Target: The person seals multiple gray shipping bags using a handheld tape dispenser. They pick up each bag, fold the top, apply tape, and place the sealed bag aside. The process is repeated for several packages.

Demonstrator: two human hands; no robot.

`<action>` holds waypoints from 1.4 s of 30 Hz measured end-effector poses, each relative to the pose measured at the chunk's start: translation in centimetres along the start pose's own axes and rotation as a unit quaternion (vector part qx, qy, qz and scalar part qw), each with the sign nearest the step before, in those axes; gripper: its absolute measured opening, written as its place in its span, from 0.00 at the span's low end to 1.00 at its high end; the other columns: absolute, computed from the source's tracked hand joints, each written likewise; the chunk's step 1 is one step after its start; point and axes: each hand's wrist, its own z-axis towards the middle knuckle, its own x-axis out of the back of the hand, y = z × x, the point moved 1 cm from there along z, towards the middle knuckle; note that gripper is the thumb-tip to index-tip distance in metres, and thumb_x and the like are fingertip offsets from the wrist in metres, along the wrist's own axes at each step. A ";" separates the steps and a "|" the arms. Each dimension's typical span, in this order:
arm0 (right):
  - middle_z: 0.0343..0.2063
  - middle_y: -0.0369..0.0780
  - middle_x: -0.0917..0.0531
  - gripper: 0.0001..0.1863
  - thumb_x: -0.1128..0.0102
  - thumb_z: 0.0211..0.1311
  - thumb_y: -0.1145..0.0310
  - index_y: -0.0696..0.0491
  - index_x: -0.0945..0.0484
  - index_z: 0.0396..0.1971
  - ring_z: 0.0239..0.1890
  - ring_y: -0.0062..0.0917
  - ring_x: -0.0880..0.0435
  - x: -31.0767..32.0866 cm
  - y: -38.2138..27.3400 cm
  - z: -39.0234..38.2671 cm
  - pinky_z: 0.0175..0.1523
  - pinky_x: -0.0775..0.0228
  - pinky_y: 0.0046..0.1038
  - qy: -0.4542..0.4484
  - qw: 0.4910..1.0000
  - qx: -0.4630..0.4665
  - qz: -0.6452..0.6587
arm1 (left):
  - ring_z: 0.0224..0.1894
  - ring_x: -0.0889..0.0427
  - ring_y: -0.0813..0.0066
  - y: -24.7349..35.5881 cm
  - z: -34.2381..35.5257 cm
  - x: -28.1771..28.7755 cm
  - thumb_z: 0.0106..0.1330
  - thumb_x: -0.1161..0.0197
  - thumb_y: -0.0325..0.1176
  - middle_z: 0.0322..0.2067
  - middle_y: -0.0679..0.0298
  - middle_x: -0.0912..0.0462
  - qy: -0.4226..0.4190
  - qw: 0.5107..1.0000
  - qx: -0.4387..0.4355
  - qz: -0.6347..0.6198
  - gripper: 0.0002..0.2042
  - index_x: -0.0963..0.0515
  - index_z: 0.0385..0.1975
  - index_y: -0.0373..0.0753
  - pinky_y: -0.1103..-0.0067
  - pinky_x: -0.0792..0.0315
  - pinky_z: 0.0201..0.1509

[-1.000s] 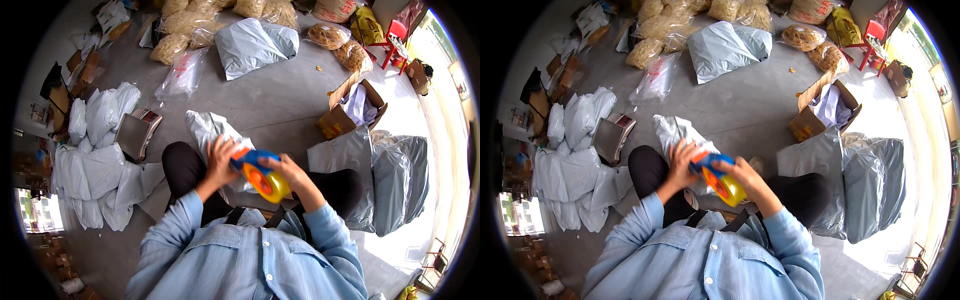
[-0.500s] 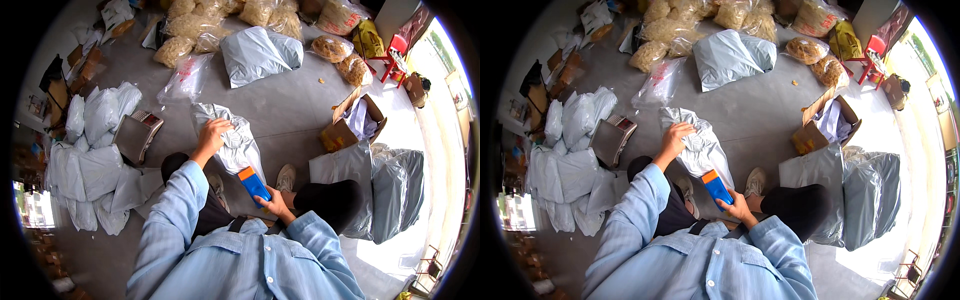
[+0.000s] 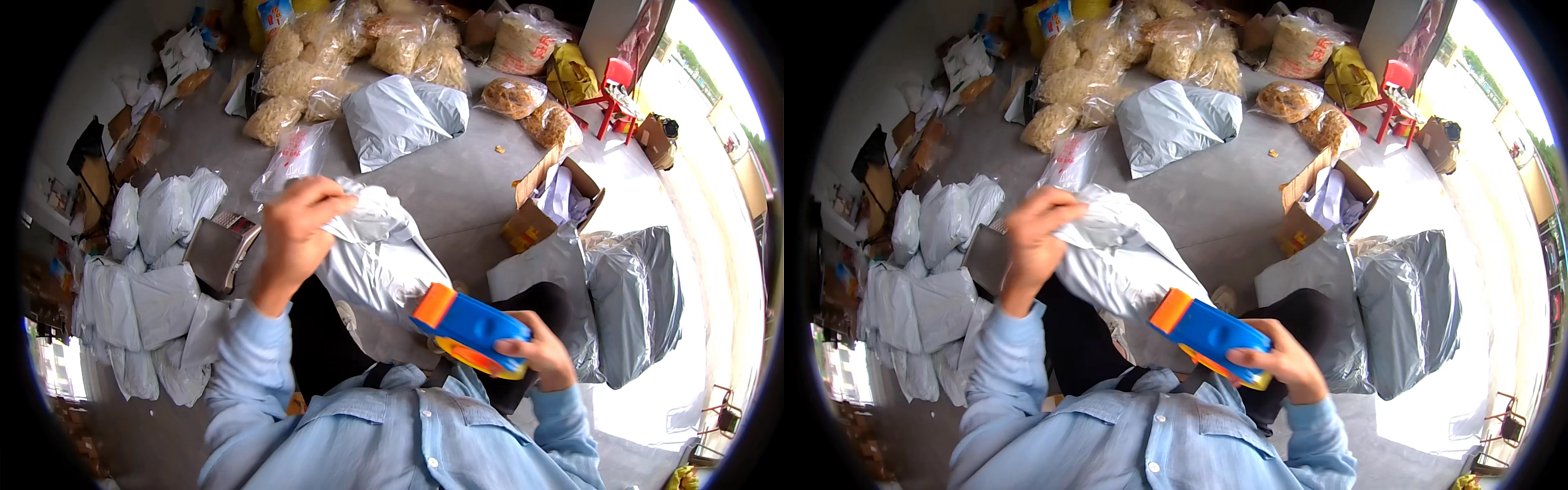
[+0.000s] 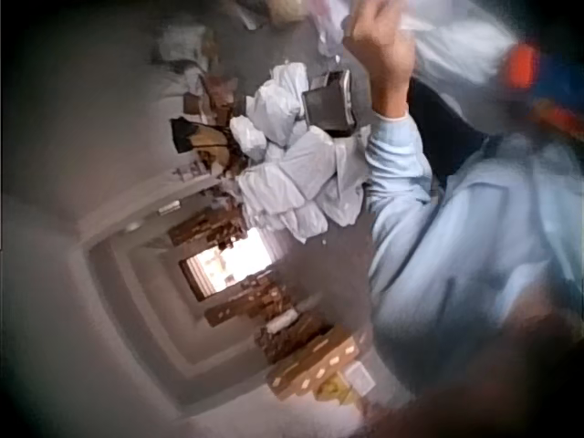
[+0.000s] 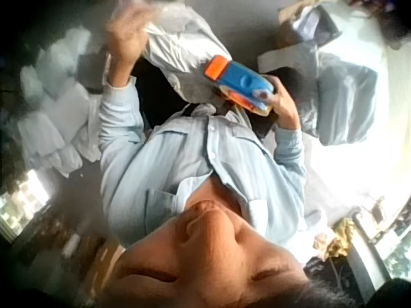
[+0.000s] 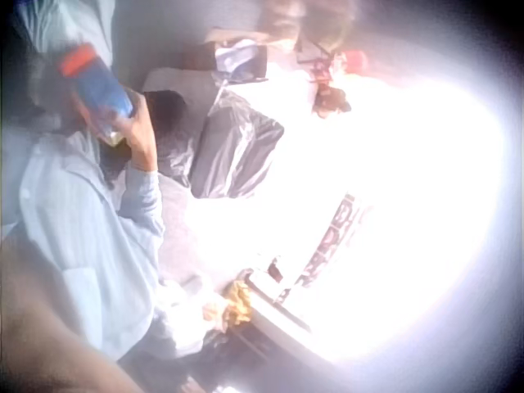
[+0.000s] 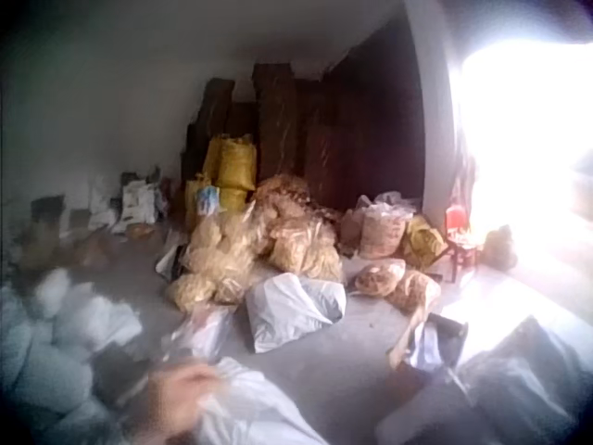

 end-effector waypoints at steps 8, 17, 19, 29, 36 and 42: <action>0.35 0.56 0.24 0.36 0.29 0.34 0.69 0.65 0.36 0.47 0.29 0.42 0.19 6.1 -6.6 -10.8 0.32 0.22 0.42 -0.034 0.941 0.250 0.224 | 0.36 0.21 0.70 8.8 7.1 7.7 0.34 0.51 0.10 0.31 0.58 0.19 0.012 0.997 -0.019 -0.070 0.22 0.20 0.31 0.34 0.81 0.28 0.44; 0.39 0.50 0.22 0.28 0.37 0.46 0.61 0.61 0.30 0.45 0.35 0.37 0.18 7.0 -10.4 -11.6 0.41 0.23 0.37 0.019 0.958 0.280 0.054 | 0.49 0.23 0.64 6.3 4.3 3.8 0.39 0.52 0.10 0.42 0.51 0.22 -0.176 0.971 0.083 -0.143 0.26 0.24 0.42 0.33 0.79 0.33 0.54; 0.39 0.52 0.22 0.30 0.39 0.46 0.59 0.63 0.32 0.46 0.35 0.39 0.19 5.3 -11.7 -12.1 0.41 0.23 0.38 0.109 0.937 0.304 0.131 | 0.49 0.24 0.63 5.8 4.2 3.3 0.40 0.51 0.10 0.43 0.51 0.22 -0.185 0.967 0.096 -0.145 0.25 0.25 0.43 0.32 0.79 0.33 0.54; 0.36 0.44 0.25 0.41 0.31 0.29 0.48 0.58 0.30 0.45 0.40 0.31 0.25 16.0 -3.2 -11.8 0.46 0.32 0.28 0.157 0.979 -0.052 -0.115 | 0.49 0.24 0.59 1.5 3.3 5.1 0.41 0.47 0.16 0.43 0.49 0.23 -0.269 0.958 0.092 -0.047 0.23 0.25 0.43 0.32 0.77 0.33 0.53; 0.34 0.46 0.24 0.40 0.29 0.26 0.49 0.59 0.27 0.41 0.39 0.33 0.24 17.6 -1.8 -16.9 0.41 0.30 0.30 0.152 0.975 -0.046 -0.156 | 0.47 0.22 0.63 -1.2 3.0 4.2 0.42 0.46 0.16 0.42 0.50 0.21 -0.281 0.947 0.143 -0.057 0.21 0.24 0.41 0.32 0.79 0.33 0.52; 0.34 0.44 0.24 0.42 0.29 0.28 0.46 0.61 0.28 0.43 0.41 0.32 0.25 15.7 7.5 -14.3 0.44 0.33 0.28 0.130 0.980 -0.086 -0.122 | 0.48 0.23 0.62 -2.9 3.7 2.6 0.39 0.49 0.14 0.41 0.48 0.22 -0.305 0.941 0.123 -0.085 0.24 0.23 0.41 0.33 0.79 0.34 0.53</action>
